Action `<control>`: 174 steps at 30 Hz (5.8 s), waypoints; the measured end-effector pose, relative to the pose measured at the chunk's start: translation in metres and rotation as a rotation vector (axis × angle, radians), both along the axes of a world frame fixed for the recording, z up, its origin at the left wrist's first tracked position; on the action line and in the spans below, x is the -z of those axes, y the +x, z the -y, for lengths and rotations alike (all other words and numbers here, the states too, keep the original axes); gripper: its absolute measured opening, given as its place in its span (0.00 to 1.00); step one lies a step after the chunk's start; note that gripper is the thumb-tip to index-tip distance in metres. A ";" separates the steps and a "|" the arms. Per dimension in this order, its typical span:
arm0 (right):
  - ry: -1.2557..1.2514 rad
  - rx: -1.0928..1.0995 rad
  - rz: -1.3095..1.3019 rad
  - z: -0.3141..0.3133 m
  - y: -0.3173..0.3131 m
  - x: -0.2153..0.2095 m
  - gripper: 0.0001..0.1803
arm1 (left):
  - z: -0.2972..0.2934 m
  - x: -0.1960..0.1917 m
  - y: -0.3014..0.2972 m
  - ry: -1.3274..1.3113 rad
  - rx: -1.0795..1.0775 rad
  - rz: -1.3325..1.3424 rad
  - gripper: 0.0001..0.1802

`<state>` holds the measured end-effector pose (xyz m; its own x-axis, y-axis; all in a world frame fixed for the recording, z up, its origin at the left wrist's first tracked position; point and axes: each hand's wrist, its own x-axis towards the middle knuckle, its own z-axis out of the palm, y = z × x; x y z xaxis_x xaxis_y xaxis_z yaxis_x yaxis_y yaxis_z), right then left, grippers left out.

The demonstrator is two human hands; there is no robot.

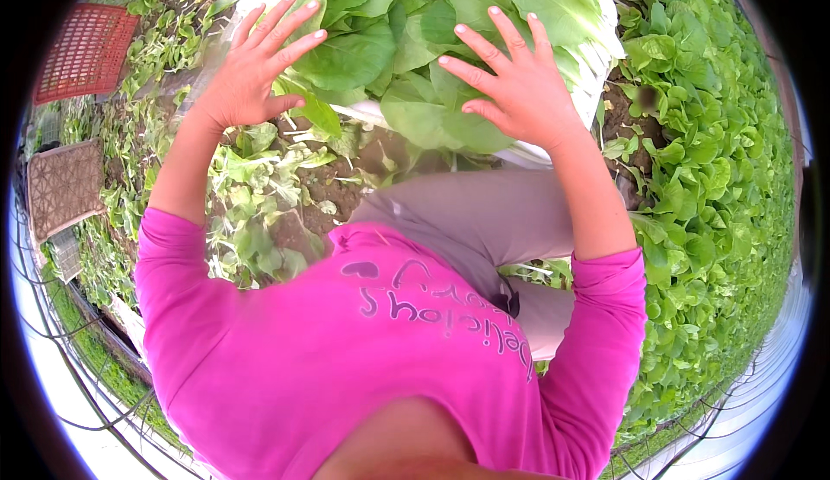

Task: The person harvests leafy green vegetables in a greenhouse using a small curved knife. They cut the stems, remove excess leaves, and place the harvested vegetables into a white plastic crate.

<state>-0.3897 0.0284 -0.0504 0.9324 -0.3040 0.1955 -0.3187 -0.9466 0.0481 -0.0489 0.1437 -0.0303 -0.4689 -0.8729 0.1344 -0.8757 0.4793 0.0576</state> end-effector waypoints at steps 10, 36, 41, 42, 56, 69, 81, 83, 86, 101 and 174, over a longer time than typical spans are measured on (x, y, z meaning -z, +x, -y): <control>0.229 -0.476 -0.231 -0.033 0.011 0.053 0.22 | -0.030 0.075 0.004 0.553 -0.436 -0.505 0.12; 0.138 -0.393 0.036 -0.050 0.019 0.016 0.17 | -0.077 0.037 -0.015 -0.252 -0.191 -0.364 0.14; -0.227 0.042 0.446 -0.006 -0.005 -0.036 0.18 | -0.013 0.035 0.013 -0.523 -0.252 -0.189 0.29; -0.257 0.130 0.456 0.019 -0.010 -0.030 0.21 | 0.008 0.040 0.013 -0.472 -0.204 -0.157 0.31; 0.084 0.431 0.005 0.075 -0.002 0.081 0.28 | 0.076 0.116 -0.023 -0.090 -0.207 0.074 0.30; -0.034 0.401 0.101 0.086 -0.005 0.085 0.25 | 0.044 0.040 -0.002 -0.052 -0.149 0.023 0.28; -0.088 0.382 0.148 0.082 -0.007 0.088 0.24 | 0.009 0.068 0.001 -0.150 0.183 0.129 0.13; -0.094 0.379 0.148 0.080 -0.004 0.087 0.24 | 0.031 0.088 0.005 -0.193 0.212 -0.006 0.13; -0.110 0.383 0.144 0.082 -0.003 0.089 0.24 | 0.054 0.116 -0.001 -0.311 0.191 0.020 0.11; -0.020 0.415 0.139 0.078 -0.009 0.067 0.25 | 0.018 0.017 -0.033 0.269 0.051 -0.115 0.18; 0.140 0.485 0.060 0.247 0.013 0.103 0.35 | 0.342 0.126 -0.038 -0.090 -0.114 0.109 0.27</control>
